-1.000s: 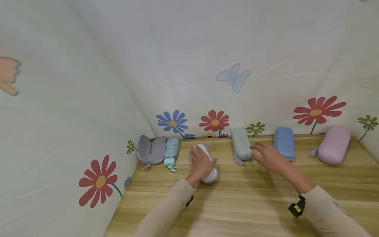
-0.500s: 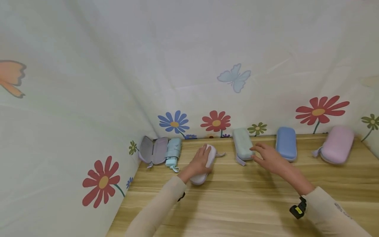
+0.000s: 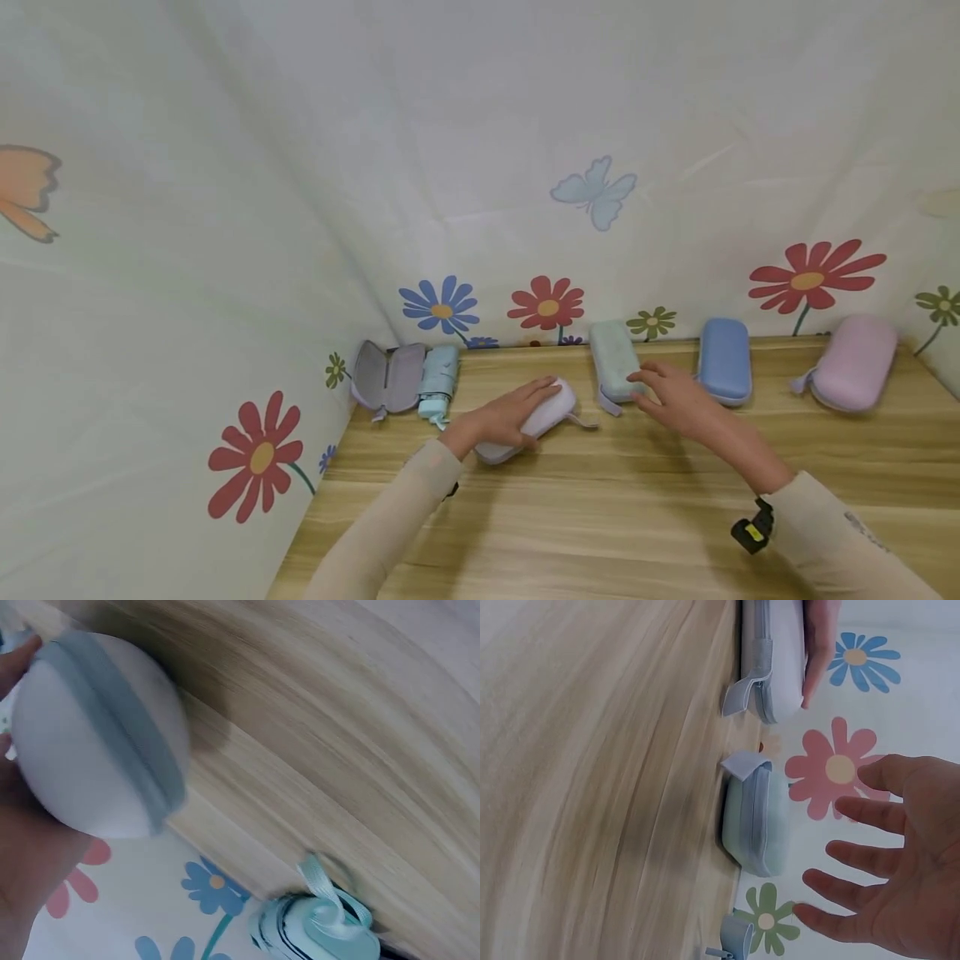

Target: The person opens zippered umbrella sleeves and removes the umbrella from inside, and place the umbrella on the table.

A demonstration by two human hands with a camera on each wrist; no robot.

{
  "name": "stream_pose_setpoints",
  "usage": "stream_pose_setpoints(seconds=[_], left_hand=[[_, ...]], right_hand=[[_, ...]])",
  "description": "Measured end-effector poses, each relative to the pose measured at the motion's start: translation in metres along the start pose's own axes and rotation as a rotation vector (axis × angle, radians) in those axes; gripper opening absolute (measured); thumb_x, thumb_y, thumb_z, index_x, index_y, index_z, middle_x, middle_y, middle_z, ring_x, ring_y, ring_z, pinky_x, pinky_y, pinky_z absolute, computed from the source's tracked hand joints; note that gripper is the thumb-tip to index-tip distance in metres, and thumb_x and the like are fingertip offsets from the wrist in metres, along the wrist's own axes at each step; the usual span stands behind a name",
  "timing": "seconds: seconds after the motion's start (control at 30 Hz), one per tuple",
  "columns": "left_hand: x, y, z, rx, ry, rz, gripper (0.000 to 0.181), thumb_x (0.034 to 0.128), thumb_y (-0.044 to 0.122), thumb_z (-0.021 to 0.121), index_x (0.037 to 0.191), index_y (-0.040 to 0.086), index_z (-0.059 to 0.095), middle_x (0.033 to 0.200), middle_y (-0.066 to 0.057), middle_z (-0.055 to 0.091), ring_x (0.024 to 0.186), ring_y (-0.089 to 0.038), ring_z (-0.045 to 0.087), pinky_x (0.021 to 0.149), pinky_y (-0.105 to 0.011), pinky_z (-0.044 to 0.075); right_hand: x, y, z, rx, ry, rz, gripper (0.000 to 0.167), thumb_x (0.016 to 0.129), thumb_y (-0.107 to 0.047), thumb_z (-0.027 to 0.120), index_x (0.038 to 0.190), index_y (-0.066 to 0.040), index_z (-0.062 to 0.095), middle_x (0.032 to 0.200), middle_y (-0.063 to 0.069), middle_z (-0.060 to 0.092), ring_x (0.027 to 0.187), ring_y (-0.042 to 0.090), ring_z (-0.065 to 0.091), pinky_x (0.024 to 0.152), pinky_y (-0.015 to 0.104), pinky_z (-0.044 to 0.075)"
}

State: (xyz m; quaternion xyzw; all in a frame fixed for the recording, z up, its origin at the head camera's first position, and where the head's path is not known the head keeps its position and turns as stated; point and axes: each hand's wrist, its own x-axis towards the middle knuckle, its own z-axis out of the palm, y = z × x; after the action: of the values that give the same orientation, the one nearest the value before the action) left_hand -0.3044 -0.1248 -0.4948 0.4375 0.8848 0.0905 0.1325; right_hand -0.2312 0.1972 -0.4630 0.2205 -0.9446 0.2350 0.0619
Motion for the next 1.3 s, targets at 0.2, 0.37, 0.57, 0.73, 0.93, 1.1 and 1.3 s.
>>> stream_pose_setpoints(seconds=[0.2,0.37,0.57,0.73,0.93,1.1,1.3], left_hand=[[0.001,0.032,0.010,0.057,0.145,-0.355,0.087,0.1002,0.044,0.059,0.164,0.010,0.010,0.170,-0.011,0.014,0.155,-0.034,0.017,0.119,-0.060,0.021],[0.006,0.052,0.020,-0.001,0.248,-0.752,0.086,0.1047,0.061,0.034,0.161,-0.001,0.015,0.167,-0.022,0.017,0.152,-0.044,0.019,0.120,-0.060,0.017],[0.012,0.040,0.022,0.020,0.331,-0.889,0.091,0.1028,0.067,0.027,0.161,-0.003,0.017,0.167,-0.021,0.015,0.152,-0.044,0.019,0.115,-0.066,0.024],[0.012,0.029,0.019,0.022,0.356,-0.895,0.094,0.1002,0.072,0.024,0.162,0.001,0.019,0.169,-0.020,0.012,0.153,-0.045,0.014,0.110,-0.072,0.026],[0.009,0.020,0.023,0.111,0.293,-0.758,0.083,0.1005,0.072,0.018,0.159,0.016,0.038,0.167,-0.014,0.025,0.151,-0.044,0.024,0.112,-0.071,0.023],[0.005,0.018,0.026,0.163,0.231,-0.626,0.086,0.0954,0.080,0.014,0.160,0.027,0.035,0.166,-0.004,0.030,0.150,-0.038,0.029,0.108,-0.072,0.028],[0.000,0.021,0.027,0.168,0.182,-0.552,0.089,0.0928,0.084,0.018,0.162,0.028,0.030,0.166,0.000,0.031,0.150,-0.033,0.031,0.105,-0.067,0.038]], right_hand=[[0.002,-0.008,0.011,0.018,-0.014,-0.036,0.028,0.099,-0.016,0.066,0.121,0.001,0.068,0.127,0.029,0.058,0.109,0.047,0.062,0.088,0.059,0.051],[0.007,-0.016,0.021,0.002,-0.015,-0.039,0.026,0.099,-0.016,0.066,0.118,0.000,0.070,0.126,0.028,0.061,0.111,0.046,0.062,0.092,0.059,0.050],[0.016,-0.027,0.031,0.036,-0.017,-0.061,0.022,0.098,-0.012,0.065,0.116,0.000,0.071,0.123,0.026,0.062,0.105,0.042,0.064,0.088,0.055,0.053],[0.020,-0.032,0.039,0.011,0.043,-0.099,0.015,0.096,-0.008,0.068,0.109,-0.002,0.073,0.120,0.024,0.064,0.105,0.042,0.064,0.089,0.055,0.053],[0.028,-0.039,0.044,-0.023,0.128,-0.111,0.010,0.093,-0.004,0.071,0.102,-0.002,0.074,0.114,0.021,0.067,0.101,0.039,0.066,0.085,0.051,0.055],[0.026,-0.046,0.052,-0.121,0.095,-0.029,0.006,0.090,-0.014,0.077,0.092,-0.008,0.076,0.116,0.019,0.066,0.098,0.043,0.062,0.081,0.050,0.055],[0.020,-0.055,0.072,-0.174,0.089,-0.054,0.013,0.083,-0.018,0.083,0.073,-0.011,0.078,0.103,0.017,0.073,0.117,0.045,0.057,0.099,0.059,0.043]])
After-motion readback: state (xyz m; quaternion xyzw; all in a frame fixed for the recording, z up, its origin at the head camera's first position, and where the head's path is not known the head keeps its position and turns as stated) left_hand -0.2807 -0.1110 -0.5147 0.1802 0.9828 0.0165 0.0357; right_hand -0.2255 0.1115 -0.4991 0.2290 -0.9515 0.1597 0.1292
